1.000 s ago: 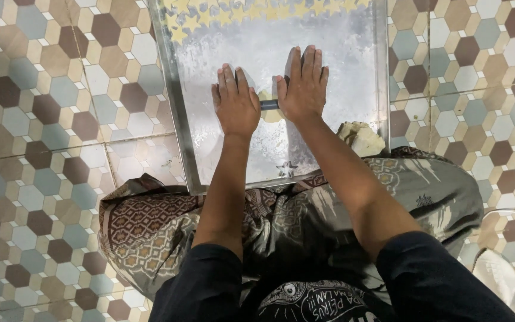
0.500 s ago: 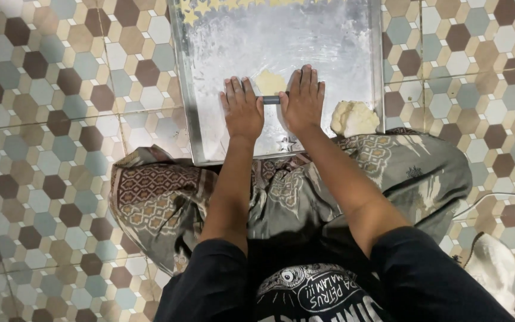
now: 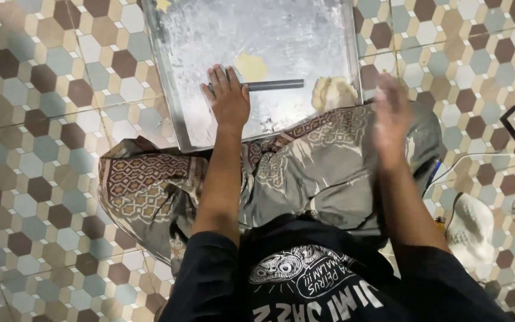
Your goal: Flattening small pieces of dough using a metal rod on a tray to create star-shaped cookies.
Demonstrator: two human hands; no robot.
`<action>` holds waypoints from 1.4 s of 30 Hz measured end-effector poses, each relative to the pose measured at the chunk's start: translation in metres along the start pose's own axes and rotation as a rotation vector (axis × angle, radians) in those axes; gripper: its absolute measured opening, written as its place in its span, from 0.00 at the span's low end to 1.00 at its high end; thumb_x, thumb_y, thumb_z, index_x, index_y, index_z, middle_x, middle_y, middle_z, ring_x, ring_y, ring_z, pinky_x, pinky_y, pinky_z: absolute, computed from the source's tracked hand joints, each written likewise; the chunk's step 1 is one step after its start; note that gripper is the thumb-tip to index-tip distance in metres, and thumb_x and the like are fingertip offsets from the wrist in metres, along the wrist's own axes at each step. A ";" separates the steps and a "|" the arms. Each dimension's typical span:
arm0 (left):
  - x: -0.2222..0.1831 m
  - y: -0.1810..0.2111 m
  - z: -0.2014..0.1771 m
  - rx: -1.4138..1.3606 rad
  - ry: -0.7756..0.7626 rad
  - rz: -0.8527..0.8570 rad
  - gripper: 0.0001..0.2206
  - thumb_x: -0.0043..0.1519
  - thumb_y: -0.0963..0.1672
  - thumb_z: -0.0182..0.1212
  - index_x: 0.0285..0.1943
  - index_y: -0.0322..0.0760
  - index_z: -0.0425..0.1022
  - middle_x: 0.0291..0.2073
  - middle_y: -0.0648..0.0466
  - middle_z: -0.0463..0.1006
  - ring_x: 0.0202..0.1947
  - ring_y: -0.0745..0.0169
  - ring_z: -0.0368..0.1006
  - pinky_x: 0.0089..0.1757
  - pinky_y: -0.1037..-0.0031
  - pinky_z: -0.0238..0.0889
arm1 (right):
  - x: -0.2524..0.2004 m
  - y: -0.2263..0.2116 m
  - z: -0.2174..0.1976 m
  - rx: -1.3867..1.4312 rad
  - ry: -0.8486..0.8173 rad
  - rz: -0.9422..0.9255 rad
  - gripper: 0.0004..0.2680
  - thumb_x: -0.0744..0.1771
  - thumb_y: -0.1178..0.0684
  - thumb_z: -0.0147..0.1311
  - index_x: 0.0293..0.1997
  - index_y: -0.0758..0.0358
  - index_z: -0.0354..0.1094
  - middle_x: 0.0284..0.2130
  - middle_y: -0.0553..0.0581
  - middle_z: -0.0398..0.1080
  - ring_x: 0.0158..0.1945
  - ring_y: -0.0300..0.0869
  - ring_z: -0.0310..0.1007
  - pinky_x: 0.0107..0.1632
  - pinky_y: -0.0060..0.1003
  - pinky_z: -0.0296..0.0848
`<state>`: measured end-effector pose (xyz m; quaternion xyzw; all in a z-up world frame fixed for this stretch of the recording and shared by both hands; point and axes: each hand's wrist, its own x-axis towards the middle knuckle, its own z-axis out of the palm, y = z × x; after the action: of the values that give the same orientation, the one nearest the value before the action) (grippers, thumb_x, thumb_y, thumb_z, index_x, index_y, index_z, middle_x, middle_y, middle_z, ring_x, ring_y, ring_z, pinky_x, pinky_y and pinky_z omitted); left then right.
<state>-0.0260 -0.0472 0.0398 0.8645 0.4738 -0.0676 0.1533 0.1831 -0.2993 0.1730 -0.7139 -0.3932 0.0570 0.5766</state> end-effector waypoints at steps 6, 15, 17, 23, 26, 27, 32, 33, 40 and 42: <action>0.014 -0.012 0.033 0.018 0.195 0.131 0.31 0.73 0.53 0.45 0.79 0.26 0.50 0.76 0.29 0.42 0.76 0.31 0.31 0.65 0.33 0.25 | -0.081 0.069 -0.167 -0.162 0.519 0.294 0.06 0.70 0.65 0.44 0.50 0.68 0.66 0.40 0.57 0.70 0.41 0.39 0.69 0.48 0.31 0.72; 0.008 -0.013 0.028 0.007 0.117 0.141 0.32 0.74 0.53 0.44 0.80 0.28 0.46 0.76 0.31 0.39 0.76 0.34 0.27 0.66 0.34 0.24 | -0.283 0.188 -0.260 -0.310 0.358 0.842 0.13 0.73 0.47 0.54 0.58 0.67 0.63 0.47 0.62 0.69 0.48 0.43 0.68 0.54 0.36 0.70; 0.009 -0.015 0.032 0.013 0.121 0.149 0.32 0.75 0.53 0.45 0.80 0.28 0.46 0.76 0.31 0.39 0.76 0.33 0.27 0.66 0.33 0.24 | -0.277 0.177 -0.253 -0.335 0.334 0.856 0.12 0.73 0.48 0.54 0.57 0.67 0.63 0.46 0.61 0.68 0.48 0.43 0.67 0.54 0.36 0.68; 0.007 -0.015 0.021 0.009 0.028 0.135 0.32 0.75 0.54 0.39 0.81 0.30 0.40 0.78 0.33 0.34 0.76 0.34 0.23 0.66 0.35 0.20 | -0.258 0.161 -0.247 -0.237 0.202 0.875 0.16 0.71 0.53 0.55 0.64 0.69 0.57 0.47 0.63 0.64 0.48 0.45 0.64 0.53 0.37 0.66; 0.004 -0.018 0.027 0.006 0.047 0.156 0.32 0.75 0.53 0.42 0.82 0.33 0.40 0.78 0.34 0.34 0.77 0.35 0.23 0.67 0.35 0.21 | -0.256 0.145 -0.249 -0.161 0.147 0.943 0.17 0.70 0.56 0.55 0.66 0.66 0.54 0.43 0.57 0.62 0.45 0.41 0.62 0.49 0.33 0.65; 0.003 -0.020 0.029 -0.013 0.090 0.175 0.31 0.75 0.53 0.45 0.82 0.34 0.42 0.78 0.35 0.35 0.77 0.34 0.25 0.67 0.34 0.21 | -0.255 0.140 -0.250 -0.156 0.118 0.990 0.19 0.69 0.57 0.56 0.67 0.66 0.54 0.41 0.56 0.61 0.42 0.40 0.63 0.46 0.31 0.65; 0.000 -0.020 0.024 -0.015 0.114 0.208 0.31 0.74 0.52 0.46 0.81 0.33 0.45 0.77 0.33 0.37 0.76 0.32 0.27 0.66 0.32 0.23 | -0.253 0.123 -0.251 -0.050 0.066 1.025 0.23 0.67 0.63 0.55 0.69 0.72 0.47 0.45 0.63 0.61 0.46 0.47 0.64 0.53 0.43 0.68; -0.001 -0.021 0.025 -0.001 0.142 0.219 0.31 0.74 0.52 0.47 0.81 0.33 0.46 0.77 0.32 0.39 0.76 0.31 0.29 0.66 0.32 0.25 | -0.254 0.122 -0.251 -0.040 0.059 1.029 0.23 0.67 0.63 0.56 0.68 0.71 0.48 0.42 0.60 0.61 0.44 0.46 0.65 0.53 0.42 0.68; -0.002 -0.021 0.025 0.037 0.141 0.223 0.30 0.75 0.52 0.46 0.81 0.33 0.47 0.77 0.33 0.39 0.76 0.32 0.29 0.66 0.32 0.25 | -0.257 0.129 -0.259 0.037 0.023 1.024 0.23 0.65 0.66 0.57 0.65 0.63 0.51 0.37 0.53 0.63 0.37 0.38 0.64 0.48 0.31 0.69; -0.001 -0.021 0.022 0.016 0.139 0.223 0.30 0.74 0.52 0.49 0.81 0.32 0.48 0.76 0.31 0.41 0.76 0.30 0.29 0.65 0.31 0.26 | -0.258 0.129 -0.260 0.102 0.041 1.027 0.20 0.65 0.67 0.56 0.62 0.59 0.52 0.36 0.51 0.64 0.37 0.37 0.67 0.47 0.29 0.70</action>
<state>-0.0436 -0.0449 0.0152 0.9156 0.3839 0.0061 0.1198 0.2098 -0.6666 0.0502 -0.7868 0.0227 0.3380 0.5160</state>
